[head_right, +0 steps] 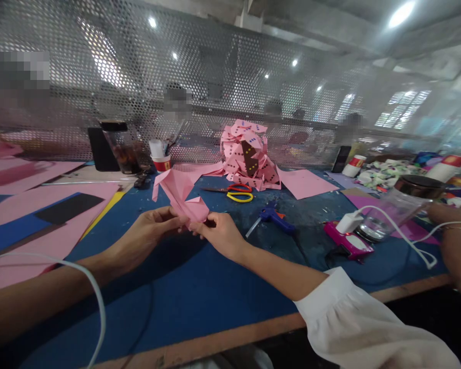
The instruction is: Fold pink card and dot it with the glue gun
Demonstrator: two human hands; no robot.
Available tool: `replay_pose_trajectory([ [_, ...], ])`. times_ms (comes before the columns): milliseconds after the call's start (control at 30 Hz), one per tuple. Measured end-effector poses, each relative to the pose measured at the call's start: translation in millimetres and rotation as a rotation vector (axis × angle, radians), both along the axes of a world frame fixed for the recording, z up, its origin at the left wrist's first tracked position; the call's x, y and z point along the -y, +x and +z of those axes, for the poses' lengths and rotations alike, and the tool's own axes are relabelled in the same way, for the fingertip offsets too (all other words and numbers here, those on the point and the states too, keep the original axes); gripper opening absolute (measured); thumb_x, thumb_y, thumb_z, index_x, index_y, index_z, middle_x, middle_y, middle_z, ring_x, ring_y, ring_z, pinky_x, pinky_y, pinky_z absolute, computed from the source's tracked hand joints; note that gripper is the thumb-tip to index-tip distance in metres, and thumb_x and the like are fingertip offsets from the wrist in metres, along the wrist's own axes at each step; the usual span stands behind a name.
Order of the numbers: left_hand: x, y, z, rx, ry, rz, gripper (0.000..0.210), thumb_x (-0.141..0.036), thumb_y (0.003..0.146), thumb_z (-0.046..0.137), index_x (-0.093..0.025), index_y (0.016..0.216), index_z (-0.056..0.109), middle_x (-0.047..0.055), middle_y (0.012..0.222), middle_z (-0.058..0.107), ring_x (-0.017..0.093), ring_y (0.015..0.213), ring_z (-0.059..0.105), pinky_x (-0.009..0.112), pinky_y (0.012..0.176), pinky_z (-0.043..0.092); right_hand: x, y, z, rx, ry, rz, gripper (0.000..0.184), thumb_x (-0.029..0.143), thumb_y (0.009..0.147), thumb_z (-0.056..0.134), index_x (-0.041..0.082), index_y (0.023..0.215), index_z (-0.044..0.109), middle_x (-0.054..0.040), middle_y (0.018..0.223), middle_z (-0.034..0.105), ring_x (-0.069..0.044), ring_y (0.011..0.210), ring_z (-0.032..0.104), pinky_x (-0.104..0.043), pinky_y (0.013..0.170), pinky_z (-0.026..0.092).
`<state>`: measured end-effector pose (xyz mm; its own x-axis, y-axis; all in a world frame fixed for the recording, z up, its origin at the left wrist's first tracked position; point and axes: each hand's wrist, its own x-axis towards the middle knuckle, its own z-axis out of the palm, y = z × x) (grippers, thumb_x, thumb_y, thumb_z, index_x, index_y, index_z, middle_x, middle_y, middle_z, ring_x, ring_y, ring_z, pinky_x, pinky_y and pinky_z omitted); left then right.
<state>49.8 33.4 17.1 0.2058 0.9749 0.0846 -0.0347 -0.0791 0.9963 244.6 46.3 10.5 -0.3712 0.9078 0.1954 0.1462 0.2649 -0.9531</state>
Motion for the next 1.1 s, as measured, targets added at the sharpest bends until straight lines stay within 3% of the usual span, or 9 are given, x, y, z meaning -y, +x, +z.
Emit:
replay_pose_trajectory([
  [367, -2, -1, 3.3, 0.009, 0.007, 0.021, 0.022, -0.035, 0.078, 0.079, -0.015, 0.078, 0.07, 0.001, 0.075, 0.067, 0.013, 0.071, 0.058, 0.026, 0.073, 0.045, -1, 2, 1.0, 0.058, 0.004, 0.027, 0.051, 0.062, 0.091, 0.059, 0.014, 0.084, 0.076, -0.0032, 0.069, 0.068, -0.011, 0.062, 0.057, -0.023, 0.059, 0.04],
  [567, 1, -1, 2.0, 0.018, -0.015, -0.002, 0.02, -0.034, 0.08, 0.078, -0.015, 0.079, 0.071, 0.002, 0.077, 0.069, 0.014, 0.072, 0.061, 0.026, 0.073, 0.047, -4, 1, -6.9, 0.026, -0.034, 0.091, 0.043, 0.055, 0.081, 0.074, 0.013, 0.091, 0.075, -0.0052, 0.08, 0.072, -0.012, 0.065, 0.059, -0.023, 0.062, 0.044],
  [900, 1, 2, 0.2, 0.0, -0.026, -0.05, 0.02, -0.035, 0.08, 0.077, -0.015, 0.08, 0.071, 0.005, 0.081, 0.073, 0.017, 0.076, 0.066, 0.029, 0.075, 0.049, 0, 0, -2.2, 0.081, 0.014, 0.063, 0.029, 0.041, 0.084, 0.072, 0.013, 0.077, 0.073, -0.0019, 0.068, 0.068, -0.011, 0.06, 0.059, -0.022, 0.06, 0.044],
  [1100, 4, 1, 2.1, 0.005, -0.038, -0.061, 0.021, -0.036, 0.079, 0.077, -0.016, 0.079, 0.071, 0.006, 0.08, 0.073, 0.018, 0.076, 0.067, 0.032, 0.077, 0.051, -2, 0, -4.8, 0.043, -0.02, 0.133, 0.029, 0.041, 0.085, 0.07, 0.012, 0.083, 0.073, -0.0029, 0.072, 0.069, -0.011, 0.063, 0.061, -0.022, 0.062, 0.048],
])
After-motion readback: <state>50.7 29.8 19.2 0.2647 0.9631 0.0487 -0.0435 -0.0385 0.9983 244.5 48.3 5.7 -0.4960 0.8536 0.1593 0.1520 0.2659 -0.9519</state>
